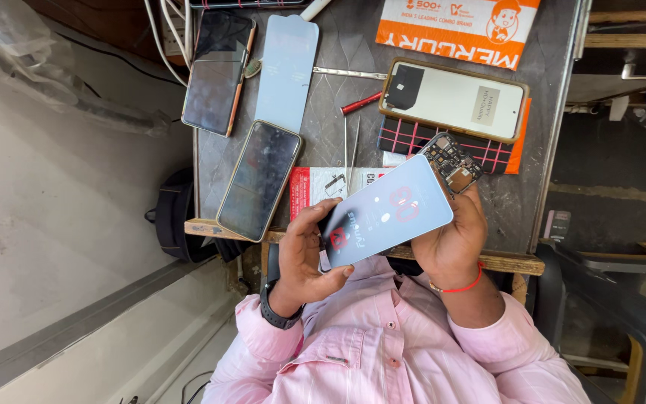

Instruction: The person disassembles a smartphone, removes the battery, and connects a charging cable to the motherboard to test functionality. They then handle a replacement screen and a new battery, preparing them for installation.

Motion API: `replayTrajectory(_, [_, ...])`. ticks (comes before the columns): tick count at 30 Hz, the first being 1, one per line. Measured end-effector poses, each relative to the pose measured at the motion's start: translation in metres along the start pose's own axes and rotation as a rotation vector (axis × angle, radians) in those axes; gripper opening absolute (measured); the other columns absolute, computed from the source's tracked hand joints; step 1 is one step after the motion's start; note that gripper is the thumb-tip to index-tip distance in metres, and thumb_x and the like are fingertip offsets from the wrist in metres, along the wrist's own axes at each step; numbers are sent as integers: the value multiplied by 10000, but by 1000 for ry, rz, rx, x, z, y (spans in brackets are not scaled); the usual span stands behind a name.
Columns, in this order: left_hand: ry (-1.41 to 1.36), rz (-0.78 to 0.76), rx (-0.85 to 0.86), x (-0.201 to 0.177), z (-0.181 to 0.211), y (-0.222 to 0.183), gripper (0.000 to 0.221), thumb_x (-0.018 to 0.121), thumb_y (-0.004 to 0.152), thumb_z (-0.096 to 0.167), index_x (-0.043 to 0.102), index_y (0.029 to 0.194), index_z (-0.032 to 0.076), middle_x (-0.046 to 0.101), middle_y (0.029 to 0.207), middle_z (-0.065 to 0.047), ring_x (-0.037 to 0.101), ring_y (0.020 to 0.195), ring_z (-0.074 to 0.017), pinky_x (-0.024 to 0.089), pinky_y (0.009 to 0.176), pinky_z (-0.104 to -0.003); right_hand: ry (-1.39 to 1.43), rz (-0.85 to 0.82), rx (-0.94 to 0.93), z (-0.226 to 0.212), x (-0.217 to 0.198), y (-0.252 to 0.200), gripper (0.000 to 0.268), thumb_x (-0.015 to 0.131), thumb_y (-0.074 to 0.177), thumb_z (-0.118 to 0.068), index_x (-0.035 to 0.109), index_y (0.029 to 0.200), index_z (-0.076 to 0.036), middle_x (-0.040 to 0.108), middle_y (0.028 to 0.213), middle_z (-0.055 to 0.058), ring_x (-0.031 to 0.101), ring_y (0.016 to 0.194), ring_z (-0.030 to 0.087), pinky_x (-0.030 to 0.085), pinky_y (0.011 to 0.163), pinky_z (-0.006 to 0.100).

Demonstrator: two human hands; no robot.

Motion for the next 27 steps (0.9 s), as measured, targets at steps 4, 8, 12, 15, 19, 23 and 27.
replayTrajectory(4, [3,13,24,1,1,1,832,825,855,89,358,1538,-2,470,1552,-230,495,1484,-327,347,1253,-431,31,-28,-19,-1,-2,0,432,473,1002,-26,514,1431,13,632,1373,180,633,1248,302,516,1098,459])
replayTrajectory(8, [0,28,33,3,2,2,831,816,853,77,350,1537,2,469,1562,-233,482,1495,-332,337,1263,-446,41,15,-33,1,-6,2,465,444,944,-13,529,1399,28,631,1382,176,614,1291,299,481,1150,452])
replayTrajectory(12, [4,51,6,5,3,2,824,795,859,71,341,1544,8,481,1549,-221,478,1497,-336,341,1308,-485,19,89,-20,1,-9,1,442,442,954,-15,532,1384,30,628,1376,174,599,1305,294,455,1167,456])
replayTrajectory(15, [8,54,-13,7,4,4,817,799,863,64,346,1542,22,484,1546,-217,480,1492,-333,341,1305,-482,2,119,-12,-1,-6,0,454,449,948,-21,526,1393,21,630,1371,170,593,1302,290,445,1166,458])
replayTrajectory(19, [13,62,-29,7,6,4,814,802,863,78,358,1544,38,493,1547,-225,486,1493,-332,343,1308,-481,26,107,-6,-2,-2,0,460,453,952,-19,522,1406,15,626,1383,170,586,1316,292,428,1186,455])
replayTrajectory(23, [0,77,-40,8,6,5,818,813,866,96,362,1546,39,500,1538,-233,489,1490,-333,355,1300,-481,51,100,1,-2,-2,0,455,451,963,-16,517,1413,5,617,1394,166,578,1328,295,423,1190,462])
replayTrajectory(27, [-21,87,-52,9,8,6,818,824,881,127,357,1547,39,500,1539,-240,487,1486,-330,358,1294,-473,61,102,11,-2,-2,0,465,445,955,-13,511,1414,2,612,1398,160,573,1334,293,426,1186,467])
Point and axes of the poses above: each hand's wrist, its own y-axis towards the middle knuckle, its own x-axis out of the palm, z = x × y, the point moved 4 cm from there along y, towards the middle knuckle
